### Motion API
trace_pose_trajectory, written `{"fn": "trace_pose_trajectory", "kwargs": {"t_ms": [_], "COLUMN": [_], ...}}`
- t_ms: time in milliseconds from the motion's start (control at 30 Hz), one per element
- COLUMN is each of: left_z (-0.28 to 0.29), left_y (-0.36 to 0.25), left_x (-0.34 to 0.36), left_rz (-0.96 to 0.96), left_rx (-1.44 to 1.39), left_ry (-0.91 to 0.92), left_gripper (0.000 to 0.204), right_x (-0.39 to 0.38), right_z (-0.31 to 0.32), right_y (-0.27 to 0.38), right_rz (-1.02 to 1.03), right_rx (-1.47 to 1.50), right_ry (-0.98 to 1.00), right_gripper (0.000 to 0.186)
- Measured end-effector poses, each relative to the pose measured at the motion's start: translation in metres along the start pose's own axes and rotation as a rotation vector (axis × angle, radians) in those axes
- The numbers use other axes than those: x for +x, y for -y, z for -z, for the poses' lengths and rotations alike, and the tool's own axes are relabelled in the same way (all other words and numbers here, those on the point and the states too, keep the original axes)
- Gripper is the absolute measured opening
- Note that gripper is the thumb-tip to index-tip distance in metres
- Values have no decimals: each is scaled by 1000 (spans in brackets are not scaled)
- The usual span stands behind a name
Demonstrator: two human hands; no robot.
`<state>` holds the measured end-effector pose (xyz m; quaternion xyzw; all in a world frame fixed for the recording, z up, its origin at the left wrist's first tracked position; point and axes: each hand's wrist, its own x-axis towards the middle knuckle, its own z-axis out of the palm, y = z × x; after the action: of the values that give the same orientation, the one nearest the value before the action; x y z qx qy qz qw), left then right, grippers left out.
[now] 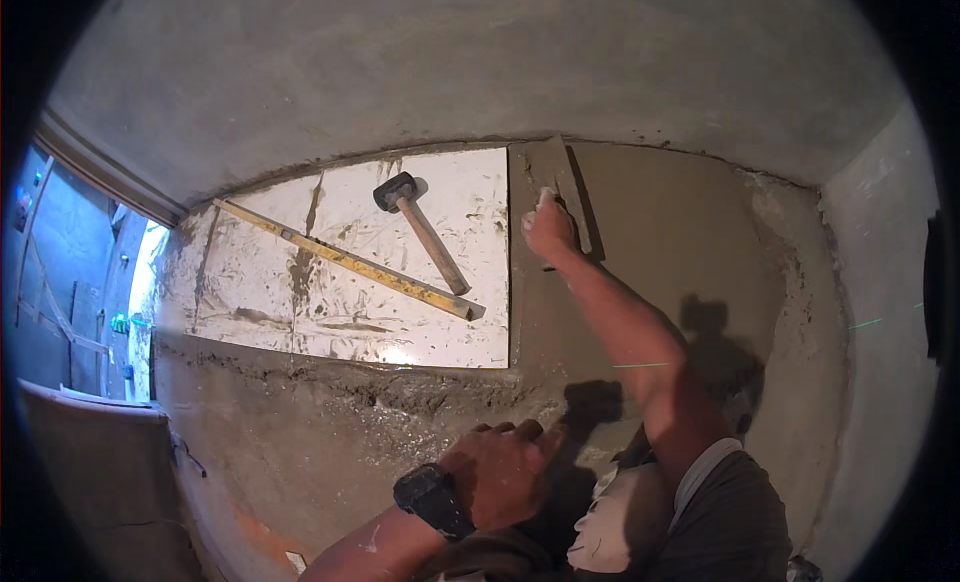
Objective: Smoothing and leveling wet concrete on a floor using a hand trowel.
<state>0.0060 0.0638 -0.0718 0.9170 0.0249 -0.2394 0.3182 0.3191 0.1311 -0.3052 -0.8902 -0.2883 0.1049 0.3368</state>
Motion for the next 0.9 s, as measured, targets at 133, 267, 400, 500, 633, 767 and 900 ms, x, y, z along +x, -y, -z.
{"fn": "trace_pose_trajectory", "kwargs": {"t_ms": [133,267,400,500,633,767,900], "left_z": [0,0,0,1,4,1,1], "left_y": [5,7,11,12,1,1,-13], "left_x": [-7,-10,-7,-1,-18,-8,-5], "left_rz": [-75,-115,-142,-127,-64,-92,-113], "left_rx": [-16,-8,-6,-15,0,17,24], "left_ry": [-116,-117,-175,-135,-145,-132,-187], "left_gripper": [60,60,59,58,58,59,41], "right_x": [-8,14,22,21,11,-40,-129], "right_z": [10,17,7,7,-17,2,-11], "right_y": [1,-19,-14,-27,-14,-37,-61], "right_rz": [10,33,-58,-115,-137,-170,43], "right_rx": [65,309,648,747,811,680,679], "right_ry": [-66,-152,-21,2,70,68,22], "right_gripper": [61,51,45,43,40,35,27]}}
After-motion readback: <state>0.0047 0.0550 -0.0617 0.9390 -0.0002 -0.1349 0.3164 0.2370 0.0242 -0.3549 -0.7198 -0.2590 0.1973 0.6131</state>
